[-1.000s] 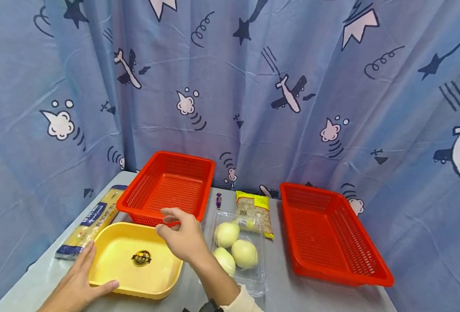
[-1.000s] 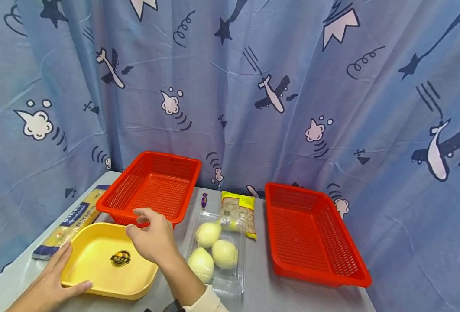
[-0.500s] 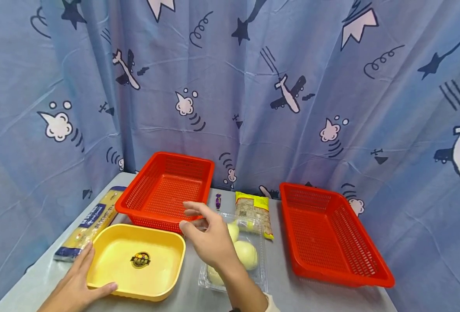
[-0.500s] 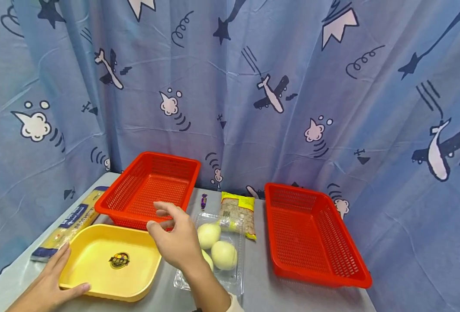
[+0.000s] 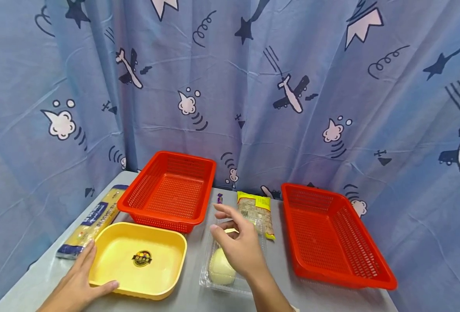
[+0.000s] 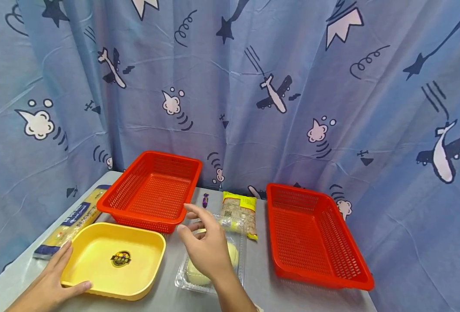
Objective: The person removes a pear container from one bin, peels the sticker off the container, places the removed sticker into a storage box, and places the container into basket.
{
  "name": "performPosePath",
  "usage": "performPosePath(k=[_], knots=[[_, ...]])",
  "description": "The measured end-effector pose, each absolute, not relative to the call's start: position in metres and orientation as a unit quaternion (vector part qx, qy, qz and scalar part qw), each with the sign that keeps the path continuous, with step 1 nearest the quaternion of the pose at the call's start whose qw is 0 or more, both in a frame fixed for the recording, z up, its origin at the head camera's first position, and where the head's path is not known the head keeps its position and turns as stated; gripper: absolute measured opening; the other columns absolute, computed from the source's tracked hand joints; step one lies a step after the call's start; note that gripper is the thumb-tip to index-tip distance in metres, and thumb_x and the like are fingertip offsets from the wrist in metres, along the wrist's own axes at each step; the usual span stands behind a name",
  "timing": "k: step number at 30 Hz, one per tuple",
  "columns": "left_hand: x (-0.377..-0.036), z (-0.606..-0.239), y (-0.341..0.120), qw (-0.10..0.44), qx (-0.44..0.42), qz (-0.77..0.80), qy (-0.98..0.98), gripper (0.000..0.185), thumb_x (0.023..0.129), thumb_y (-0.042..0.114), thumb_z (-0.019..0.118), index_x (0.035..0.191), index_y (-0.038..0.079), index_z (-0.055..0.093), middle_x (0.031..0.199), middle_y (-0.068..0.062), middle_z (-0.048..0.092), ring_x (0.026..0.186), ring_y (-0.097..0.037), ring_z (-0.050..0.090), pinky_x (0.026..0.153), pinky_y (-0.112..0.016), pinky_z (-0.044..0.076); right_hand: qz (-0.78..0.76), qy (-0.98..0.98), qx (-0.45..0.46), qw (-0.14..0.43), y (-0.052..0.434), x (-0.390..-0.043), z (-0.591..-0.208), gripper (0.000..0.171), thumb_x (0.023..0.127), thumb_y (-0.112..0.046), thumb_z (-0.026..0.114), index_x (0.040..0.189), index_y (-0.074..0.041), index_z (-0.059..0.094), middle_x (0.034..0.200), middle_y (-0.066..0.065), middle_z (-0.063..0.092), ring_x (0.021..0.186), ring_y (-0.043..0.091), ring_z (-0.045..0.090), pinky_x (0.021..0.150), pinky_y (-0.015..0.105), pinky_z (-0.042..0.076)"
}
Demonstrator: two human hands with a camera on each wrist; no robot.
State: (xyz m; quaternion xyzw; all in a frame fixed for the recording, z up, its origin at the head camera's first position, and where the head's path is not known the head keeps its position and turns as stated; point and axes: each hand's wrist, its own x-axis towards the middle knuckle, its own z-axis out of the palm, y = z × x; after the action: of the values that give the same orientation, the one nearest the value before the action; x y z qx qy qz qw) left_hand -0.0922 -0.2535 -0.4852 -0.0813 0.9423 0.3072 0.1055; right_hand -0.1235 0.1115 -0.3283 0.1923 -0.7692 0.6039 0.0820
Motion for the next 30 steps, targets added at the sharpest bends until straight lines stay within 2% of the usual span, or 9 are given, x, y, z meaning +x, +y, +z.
performPosePath(k=[10,18,25,30], knots=[[-0.092,-0.486,-0.251,0.107,-0.087,0.312,0.94,0.129,0.075,0.07,0.065,0.148,-0.009,-0.007,0.152,-0.031,-0.007,0.122,-0.058,0.025,0.091,-0.073,0.027,0.609,-0.762,0.18,0.128,0.15,-0.128,-0.343,0.042,0.084,0.002,0.068,0.125,-0.008,0.063,0.107,0.012,0.06,0.088,0.025,0.06,0.073,0.032,0.052],[-0.092,-0.487,-0.253,0.101,-0.082,0.312,0.941,0.128,0.076,0.069,0.065,0.147,-0.01,-0.006,0.151,-0.033,-0.005,0.122,-0.059,0.024,0.091,-0.074,0.027,0.593,-0.78,0.146,0.138,0.172,-0.135,-0.356,0.046,0.084,0.001,0.07,0.127,-0.014,0.063,0.109,0.01,0.06,0.092,0.025,0.059,0.075,0.034,0.051],[-0.093,-0.488,-0.253,0.102,-0.079,0.316,0.94,0.127,0.076,0.068,0.065,0.147,-0.011,-0.005,0.151,-0.033,-0.006,0.123,-0.059,0.023,0.091,-0.074,0.027,0.58,-0.788,0.135,0.158,0.186,-0.139,-0.372,0.047,0.083,0.0,0.071,0.128,-0.013,0.063,0.112,0.01,0.06,0.096,0.03,0.056,0.077,0.032,0.049],[-0.091,-0.486,-0.253,0.109,-0.08,0.32,0.938,0.126,0.077,0.067,0.065,0.147,-0.012,-0.004,0.151,-0.033,-0.007,0.124,-0.059,0.021,0.091,-0.074,0.026,0.574,-0.796,0.106,0.164,0.197,-0.142,-0.387,0.047,0.085,-0.002,0.072,0.129,-0.012,0.062,0.113,0.009,0.058,0.096,0.028,0.054,0.079,0.033,0.048]])
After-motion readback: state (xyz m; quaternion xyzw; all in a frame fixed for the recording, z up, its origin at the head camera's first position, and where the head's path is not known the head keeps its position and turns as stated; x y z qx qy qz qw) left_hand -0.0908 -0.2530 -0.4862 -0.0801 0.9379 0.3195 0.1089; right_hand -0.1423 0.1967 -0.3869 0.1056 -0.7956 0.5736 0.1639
